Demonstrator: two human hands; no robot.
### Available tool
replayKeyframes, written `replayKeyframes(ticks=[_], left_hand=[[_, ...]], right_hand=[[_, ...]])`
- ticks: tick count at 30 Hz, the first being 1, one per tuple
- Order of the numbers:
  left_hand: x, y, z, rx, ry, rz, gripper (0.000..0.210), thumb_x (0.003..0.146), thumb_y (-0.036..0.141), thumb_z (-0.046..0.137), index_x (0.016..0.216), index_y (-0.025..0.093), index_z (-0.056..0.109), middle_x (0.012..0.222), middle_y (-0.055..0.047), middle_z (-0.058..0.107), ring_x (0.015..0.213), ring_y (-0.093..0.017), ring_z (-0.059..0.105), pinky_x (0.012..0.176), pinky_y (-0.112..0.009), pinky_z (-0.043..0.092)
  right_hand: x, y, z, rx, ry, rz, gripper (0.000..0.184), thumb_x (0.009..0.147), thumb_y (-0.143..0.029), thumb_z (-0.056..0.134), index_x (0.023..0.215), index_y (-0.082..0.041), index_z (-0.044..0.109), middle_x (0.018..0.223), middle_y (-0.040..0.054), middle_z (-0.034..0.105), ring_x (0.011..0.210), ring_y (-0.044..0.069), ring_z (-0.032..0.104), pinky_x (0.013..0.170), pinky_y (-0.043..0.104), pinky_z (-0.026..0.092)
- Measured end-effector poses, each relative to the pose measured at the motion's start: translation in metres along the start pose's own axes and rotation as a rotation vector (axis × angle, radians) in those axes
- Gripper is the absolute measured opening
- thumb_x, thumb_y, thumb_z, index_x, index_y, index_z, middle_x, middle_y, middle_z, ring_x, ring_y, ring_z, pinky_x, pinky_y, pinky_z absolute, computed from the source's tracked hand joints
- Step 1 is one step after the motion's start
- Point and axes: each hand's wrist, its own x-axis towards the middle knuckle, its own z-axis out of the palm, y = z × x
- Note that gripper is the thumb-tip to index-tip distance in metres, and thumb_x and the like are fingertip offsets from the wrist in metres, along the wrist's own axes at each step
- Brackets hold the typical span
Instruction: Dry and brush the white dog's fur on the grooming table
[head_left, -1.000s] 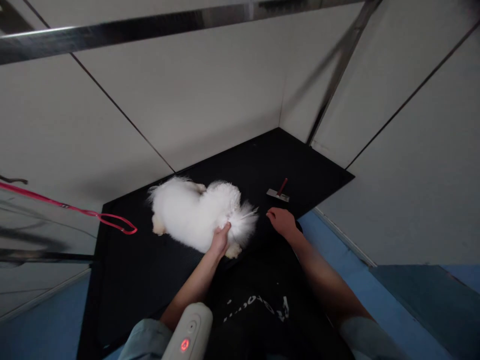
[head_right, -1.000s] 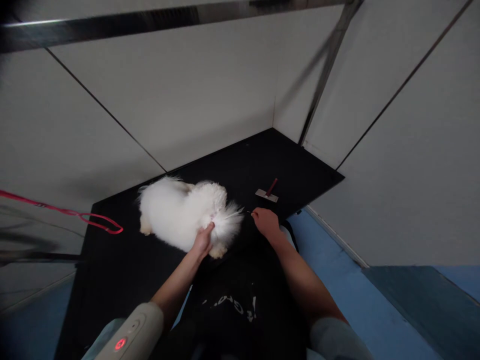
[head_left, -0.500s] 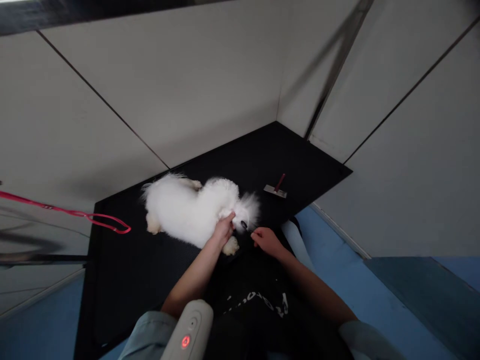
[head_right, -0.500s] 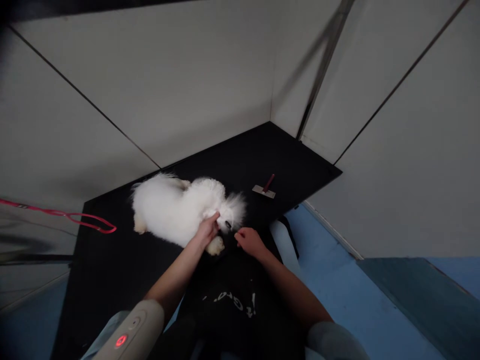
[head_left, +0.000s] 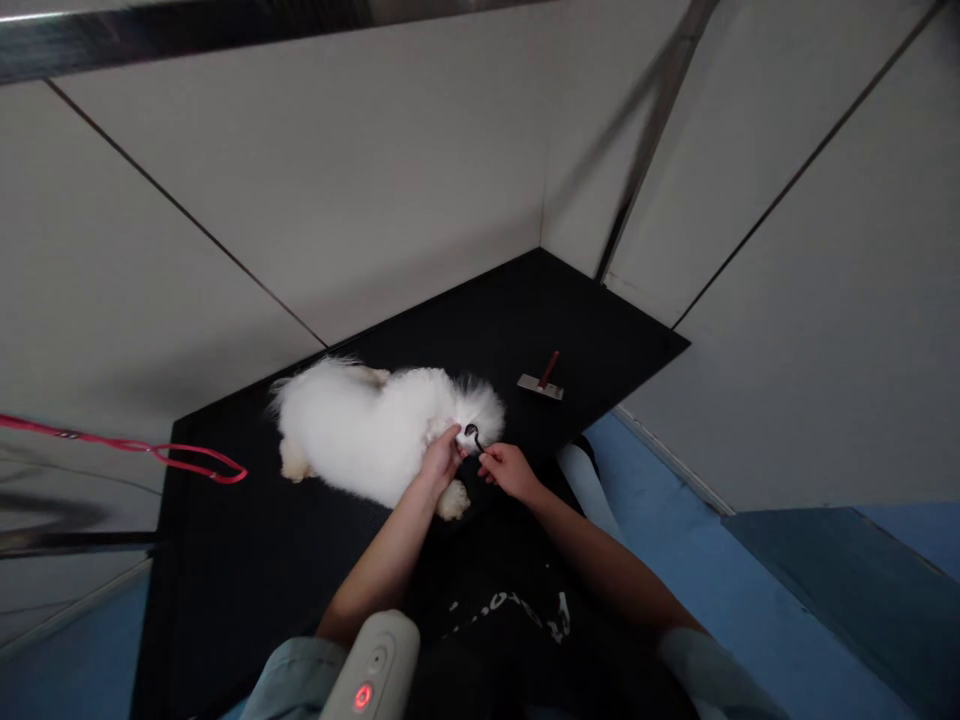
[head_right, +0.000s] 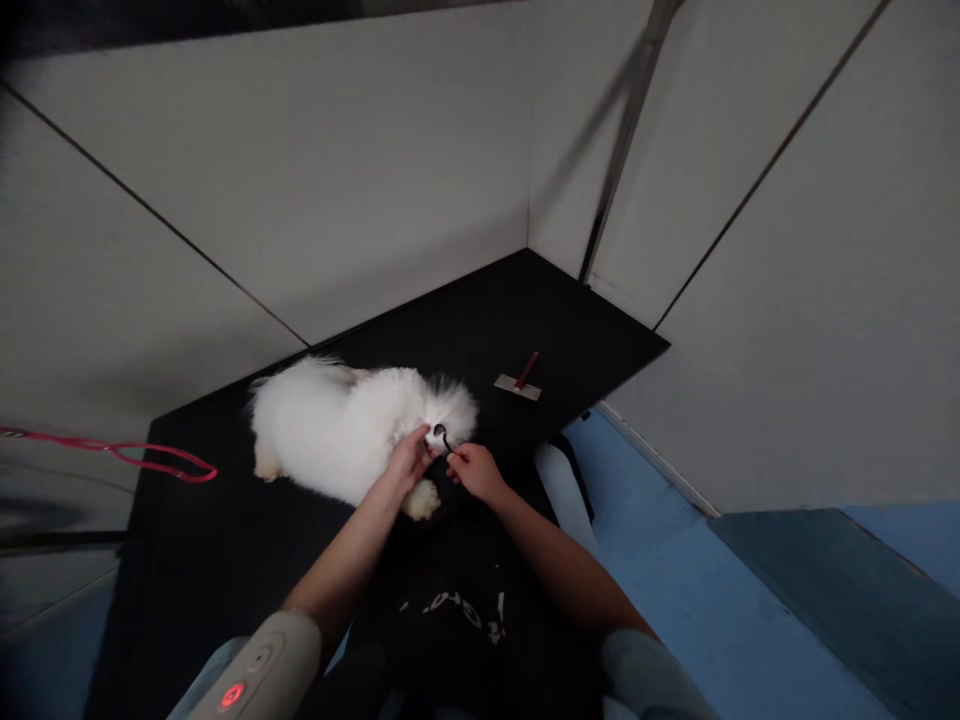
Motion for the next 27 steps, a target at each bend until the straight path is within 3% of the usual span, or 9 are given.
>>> replayKeyframes(ticks=[3, 6, 9, 14, 16, 20, 22, 27], left_hand=[[0.004, -0.006, -0.006, -0.012, 0.028, 0.026, 0.024, 0.066, 0.024, 0.077, 0.082, 0.014, 0.063, 0.071, -0.001, 0.067, 0.058, -0.012, 0.061, 0.055, -0.023, 0.046], [0.006, -0.013, -0.013, 0.033, 0.083, 0.073, 0.025, 0.065, 0.025, 0.079, 0.083, 0.015, 0.066, 0.076, -0.001, 0.07, 0.067, -0.014, 0.065, 0.065, -0.024, 0.048], [0.004, -0.013, -0.014, 0.08, 0.123, 0.049, 0.022, 0.067, 0.024, 0.079, 0.084, 0.017, 0.068, 0.08, -0.003, 0.072, 0.074, -0.017, 0.068, 0.069, -0.026, 0.05], [-0.001, 0.002, -0.003, -0.034, 0.088, 0.137, 0.018, 0.075, 0.019, 0.072, 0.092, 0.019, 0.068, 0.096, -0.005, 0.075, 0.092, -0.02, 0.07, 0.078, -0.029, 0.055], [-0.002, 0.008, 0.001, -0.051, 0.079, 0.152, 0.019, 0.075, 0.017, 0.07, 0.094, 0.018, 0.067, 0.094, -0.004, 0.074, 0.09, -0.021, 0.07, 0.076, -0.031, 0.056], [-0.009, 0.014, 0.002, -0.085, 0.022, 0.108, 0.016, 0.076, 0.013, 0.067, 0.093, 0.013, 0.066, 0.085, -0.005, 0.073, 0.073, -0.017, 0.069, 0.062, -0.025, 0.055], [-0.013, 0.016, 0.002, -0.115, 0.0, 0.085, 0.012, 0.078, 0.012, 0.064, 0.09, 0.012, 0.065, 0.081, -0.005, 0.072, 0.064, -0.014, 0.066, 0.055, -0.022, 0.052], [-0.02, 0.025, 0.0, -0.163, -0.039, 0.061, 0.005, 0.083, 0.015, 0.06, 0.08, 0.011, 0.062, 0.07, -0.004, 0.068, 0.054, -0.011, 0.061, 0.05, -0.02, 0.049]], right_hand=[[-0.006, 0.004, -0.003, -0.109, -0.034, 0.013, 0.023, 0.092, -0.022, 0.05, 0.074, -0.015, 0.064, 0.067, 0.0025, 0.07, 0.051, 0.01, 0.06, 0.051, 0.02, 0.042], [-0.013, -0.009, -0.012, -0.308, -0.083, -0.002, 0.029, 0.091, -0.022, 0.05, 0.068, -0.016, 0.065, 0.062, 0.0022, 0.069, 0.05, 0.011, 0.059, 0.052, 0.021, 0.039], [-0.02, -0.025, -0.02, -0.556, -0.078, -0.083, 0.03, 0.09, -0.022, 0.05, 0.067, -0.017, 0.069, 0.069, 0.0052, 0.072, 0.062, 0.014, 0.064, 0.058, 0.023, 0.039], [-0.049, -0.019, -0.027, -0.86, -0.317, -0.056, 0.019, 0.08, -0.017, 0.059, 0.067, -0.018, 0.073, 0.077, 0.0087, 0.076, 0.074, 0.019, 0.068, 0.061, 0.025, 0.038], [-0.059, -0.015, -0.029, -0.801, -0.31, -0.039, 0.02, 0.081, -0.016, 0.059, 0.066, -0.017, 0.072, 0.073, 0.0075, 0.074, 0.069, 0.018, 0.067, 0.059, 0.024, 0.038], [-0.048, -0.026, -0.027, -0.412, 0.047, -0.163, 0.024, 0.093, -0.023, 0.05, 0.081, -0.019, 0.071, 0.077, 0.0034, 0.074, 0.07, 0.014, 0.066, 0.064, 0.022, 0.042], [-0.031, -0.034, -0.017, -0.26, 0.154, -0.219, 0.02, 0.092, -0.025, 0.052, 0.085, -0.019, 0.07, 0.079, 0.0028, 0.074, 0.074, 0.015, 0.066, 0.066, 0.022, 0.045], [-0.003, -0.032, 0.013, -0.07, 0.097, -0.275, 0.017, 0.09, -0.028, 0.056, 0.085, -0.02, 0.071, 0.076, 0.0021, 0.073, 0.073, 0.015, 0.067, 0.067, 0.023, 0.049]])
